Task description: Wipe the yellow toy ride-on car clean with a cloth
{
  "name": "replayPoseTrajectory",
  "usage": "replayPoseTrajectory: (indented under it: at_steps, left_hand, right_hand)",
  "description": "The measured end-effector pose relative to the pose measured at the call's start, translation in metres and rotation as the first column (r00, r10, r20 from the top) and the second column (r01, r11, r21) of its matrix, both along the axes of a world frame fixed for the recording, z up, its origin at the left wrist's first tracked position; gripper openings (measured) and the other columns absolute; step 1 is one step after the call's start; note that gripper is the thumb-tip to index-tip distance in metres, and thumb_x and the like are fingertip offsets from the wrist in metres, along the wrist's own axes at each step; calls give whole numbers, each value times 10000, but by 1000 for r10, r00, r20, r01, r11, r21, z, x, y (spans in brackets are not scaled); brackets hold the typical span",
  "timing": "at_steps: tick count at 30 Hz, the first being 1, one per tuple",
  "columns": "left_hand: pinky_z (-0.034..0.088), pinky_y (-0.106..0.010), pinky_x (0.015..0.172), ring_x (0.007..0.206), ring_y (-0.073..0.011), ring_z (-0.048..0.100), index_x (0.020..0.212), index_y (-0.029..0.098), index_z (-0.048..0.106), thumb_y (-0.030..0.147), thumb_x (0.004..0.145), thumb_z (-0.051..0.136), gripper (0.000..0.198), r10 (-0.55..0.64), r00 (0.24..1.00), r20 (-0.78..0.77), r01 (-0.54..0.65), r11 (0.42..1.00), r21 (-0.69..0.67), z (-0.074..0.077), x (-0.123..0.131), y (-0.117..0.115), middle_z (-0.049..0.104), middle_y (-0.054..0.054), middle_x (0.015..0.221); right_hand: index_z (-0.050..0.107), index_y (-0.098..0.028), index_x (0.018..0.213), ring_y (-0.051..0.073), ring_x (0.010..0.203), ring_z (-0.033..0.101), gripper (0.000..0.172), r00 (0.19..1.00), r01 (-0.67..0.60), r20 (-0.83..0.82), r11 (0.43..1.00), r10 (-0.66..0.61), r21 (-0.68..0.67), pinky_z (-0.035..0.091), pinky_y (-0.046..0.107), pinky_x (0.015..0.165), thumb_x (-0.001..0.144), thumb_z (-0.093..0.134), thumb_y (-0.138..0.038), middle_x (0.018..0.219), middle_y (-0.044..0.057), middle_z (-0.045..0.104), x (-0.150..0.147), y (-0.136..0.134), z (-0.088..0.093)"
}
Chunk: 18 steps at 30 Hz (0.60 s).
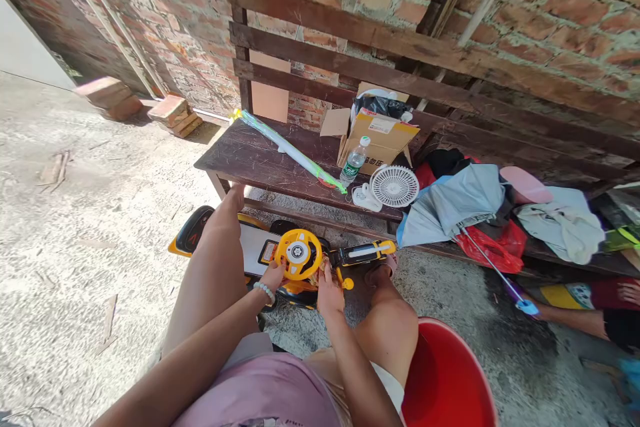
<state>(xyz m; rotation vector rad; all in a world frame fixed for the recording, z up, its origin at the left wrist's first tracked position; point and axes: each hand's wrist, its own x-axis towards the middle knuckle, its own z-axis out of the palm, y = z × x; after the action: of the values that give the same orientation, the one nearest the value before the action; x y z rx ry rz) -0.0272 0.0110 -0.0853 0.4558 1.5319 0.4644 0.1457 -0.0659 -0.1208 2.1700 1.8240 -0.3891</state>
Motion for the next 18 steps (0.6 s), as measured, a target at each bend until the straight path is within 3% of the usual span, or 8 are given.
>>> replayPoseTrajectory:
  at_steps: [2,5,8,11,15,18]
  left_hand:
    - [606,-244,782,1148,-234,688,1180,205,533,361,1003,575,240,8,1000,6,-8,1000,1,2,1,-1,668,-158,1286]
    - [606,-261,794,1133,-236,689,1194,200,532,362,991,594,268,23,1000,9,-24,1000,7,2,2,-2,675,-163,1259]
    - [602,-270,810,1131,-235,684,1197,199,524,330,993,580,248,35,999,3,-35,999,12,3,3,-1,672,-164,1248]
    - [601,-267,792,1118,-229,684,1177,203,514,276,1013,510,179,36,999,-5,-36,999,11,5,4,-1,668,-159,1232]
    - [594,-253,755,1061,-217,694,1115,199,522,257,1015,496,118,33,999,-21,-33,999,16,8,4,-1,670,-146,1181]
    - [589,-240,748,1007,-201,699,1074,196,543,259,995,551,100,33,999,-30,-32,999,23,8,3,-2,680,-125,1119]
  right_hand:
    - [393,-314,1601,217,1077,719,697,999,-6,-49,1000,5,-23,599,323,884,946,376,-76,1731,39,229,0,-12,5]
    - [355,-283,1621,206,1090,718,681,996,40,-86,999,-38,25,586,292,897,960,400,-129,1729,60,231,2,-20,27]
    - [278,-253,1652,233,1153,696,705,997,64,-61,988,-56,141,578,301,915,966,409,-156,1743,87,167,6,-7,58]
    - [282,-269,1650,257,1112,713,717,998,54,-30,994,-51,100,581,339,884,957,403,-132,1741,106,167,8,18,78]
    - [408,-214,1592,295,1064,727,636,994,113,17,991,-113,-70,570,408,852,973,310,-108,1663,186,354,-2,46,74]
    - [412,-154,1581,317,1055,729,638,987,160,20,982,-159,-101,553,435,861,950,334,-93,1526,251,521,-11,53,64]
